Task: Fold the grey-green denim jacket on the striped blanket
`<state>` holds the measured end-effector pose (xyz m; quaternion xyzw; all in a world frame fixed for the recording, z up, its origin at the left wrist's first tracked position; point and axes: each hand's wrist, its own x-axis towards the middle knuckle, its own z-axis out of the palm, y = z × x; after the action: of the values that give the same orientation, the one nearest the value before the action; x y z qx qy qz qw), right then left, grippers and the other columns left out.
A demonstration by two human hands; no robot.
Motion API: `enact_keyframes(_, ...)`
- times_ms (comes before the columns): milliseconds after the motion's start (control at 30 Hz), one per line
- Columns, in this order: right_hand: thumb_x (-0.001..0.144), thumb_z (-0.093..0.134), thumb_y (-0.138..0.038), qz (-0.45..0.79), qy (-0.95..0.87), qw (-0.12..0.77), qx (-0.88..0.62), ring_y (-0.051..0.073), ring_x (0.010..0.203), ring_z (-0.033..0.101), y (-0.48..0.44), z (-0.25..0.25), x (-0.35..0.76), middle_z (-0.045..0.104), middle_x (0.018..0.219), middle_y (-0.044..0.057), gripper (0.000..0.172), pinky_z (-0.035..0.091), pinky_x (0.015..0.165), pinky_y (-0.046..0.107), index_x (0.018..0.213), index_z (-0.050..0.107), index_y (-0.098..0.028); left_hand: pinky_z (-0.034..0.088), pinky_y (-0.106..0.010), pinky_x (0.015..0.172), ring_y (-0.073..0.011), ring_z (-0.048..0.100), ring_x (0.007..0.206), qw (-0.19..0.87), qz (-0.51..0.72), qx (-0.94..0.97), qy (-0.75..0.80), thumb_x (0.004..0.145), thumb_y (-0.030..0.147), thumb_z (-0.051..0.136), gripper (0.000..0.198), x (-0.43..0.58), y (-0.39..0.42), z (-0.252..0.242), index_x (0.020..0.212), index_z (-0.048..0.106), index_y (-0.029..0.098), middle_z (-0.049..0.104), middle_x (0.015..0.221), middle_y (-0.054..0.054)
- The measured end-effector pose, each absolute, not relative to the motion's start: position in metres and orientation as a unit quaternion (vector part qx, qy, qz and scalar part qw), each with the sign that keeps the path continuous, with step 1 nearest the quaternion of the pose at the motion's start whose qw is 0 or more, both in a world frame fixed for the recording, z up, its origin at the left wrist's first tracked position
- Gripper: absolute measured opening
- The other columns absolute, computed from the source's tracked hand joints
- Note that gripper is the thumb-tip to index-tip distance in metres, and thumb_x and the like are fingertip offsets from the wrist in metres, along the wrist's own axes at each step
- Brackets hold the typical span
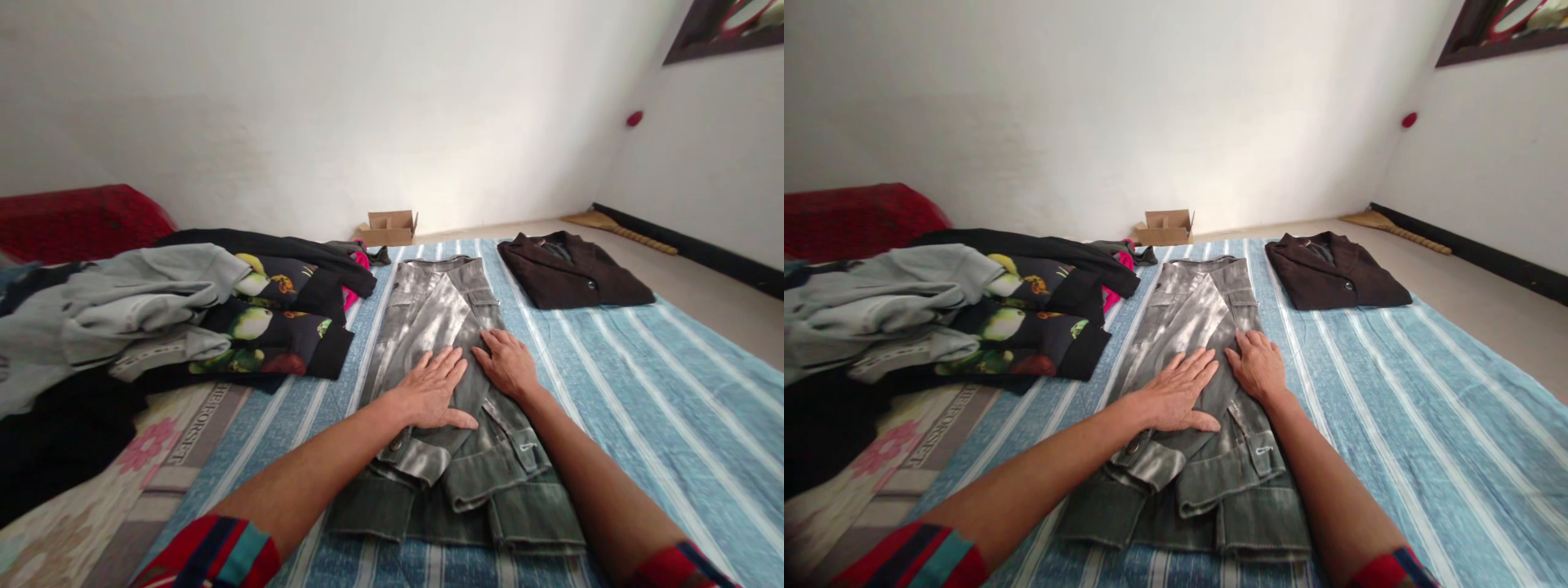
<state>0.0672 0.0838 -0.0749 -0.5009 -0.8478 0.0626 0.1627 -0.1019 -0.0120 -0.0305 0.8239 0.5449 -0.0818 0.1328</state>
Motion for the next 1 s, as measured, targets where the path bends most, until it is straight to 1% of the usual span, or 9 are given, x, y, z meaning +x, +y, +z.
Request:
enact_keyframes(133, 0.094, 0.040, -0.045, 0.069, -0.849, 0.157, -0.499, 0.023, 0.120, 0.046, 0.084, -0.074, 0.067, 0.054, 0.129, 0.008, 0.043, 0.036, 0.095, 0.036, 0.128, 0.052, -0.021, 0.007, -0.051, 0.112, -0.0297, -0.003, 0.143, 0.145, -0.074, 0.822, 0.546, 0.077, 0.080, 0.033, 0.100, -0.102, -0.016, -0.023, 0.148, 0.016, 0.012, 0.006, 0.156, -0.017)
enact_keyframes(267, 0.094, 0.039, -0.044, 0.080, -0.851, 0.160, -0.494, 0.023, 0.121, 0.045, 0.084, -0.073, 0.067, 0.053, 0.129, 0.009, 0.043, 0.035, 0.097, 0.036, 0.128, 0.051, -0.020, 0.011, -0.049, 0.112, -0.0279, 0.004, 0.143, 0.157, -0.073, 0.826, 0.536, 0.087, 0.064, 0.037, 0.077, -0.100, -0.028, -0.017, 0.147, 0.022, 0.018, 0.008, 0.156, -0.014)
enact_keyframes(333, 0.094, 0.039, -0.044, 0.084, -0.850, 0.160, -0.495, 0.023, 0.121, 0.045, 0.084, -0.072, 0.067, 0.053, 0.129, 0.009, 0.044, 0.035, 0.097, 0.036, 0.129, 0.051, -0.020, 0.010, -0.047, 0.113, -0.0263, 0.006, 0.143, 0.158, -0.078, 0.829, 0.531, 0.089, 0.057, 0.038, 0.070, -0.099, -0.034, -0.017, 0.146, 0.023, 0.019, 0.010, 0.156, -0.013)
enact_keyframes(433, 0.094, 0.039, -0.044, 0.082, -0.849, 0.160, -0.497, 0.023, 0.121, 0.045, 0.084, -0.071, 0.067, 0.053, 0.129, 0.009, 0.044, 0.035, 0.096, 0.035, 0.129, 0.051, -0.020, 0.009, -0.047, 0.113, -0.0256, 0.005, 0.144, 0.158, -0.083, 0.827, 0.533, 0.090, 0.056, 0.037, 0.070, -0.098, -0.038, -0.020, 0.147, 0.023, 0.018, 0.011, 0.156, -0.013)
enact_keyframes(600, 0.094, 0.039, -0.044, 0.074, -0.851, 0.159, -0.495, 0.023, 0.120, 0.046, 0.084, -0.071, 0.067, 0.054, 0.129, 0.009, 0.043, 0.036, 0.095, 0.035, 0.128, 0.052, -0.019, 0.007, -0.050, 0.113, -0.0255, 0.002, 0.144, 0.157, -0.086, 0.827, 0.533, 0.090, 0.058, 0.035, 0.071, -0.098, -0.037, -0.023, 0.147, 0.022, 0.018, 0.009, 0.157, -0.012)
enact_keyframes(1000, 0.094, 0.040, -0.044, 0.081, -0.852, 0.158, -0.493, 0.023, 0.122, 0.045, 0.084, -0.073, 0.068, 0.054, 0.128, 0.010, 0.044, 0.036, 0.096, 0.037, 0.130, 0.051, -0.020, 0.009, -0.052, 0.112, -0.0260, 0.002, 0.144, 0.156, -0.078, 0.831, 0.529, 0.089, 0.060, 0.033, 0.072, -0.099, -0.038, -0.027, 0.147, 0.021, 0.020, 0.007, 0.157, -0.012)
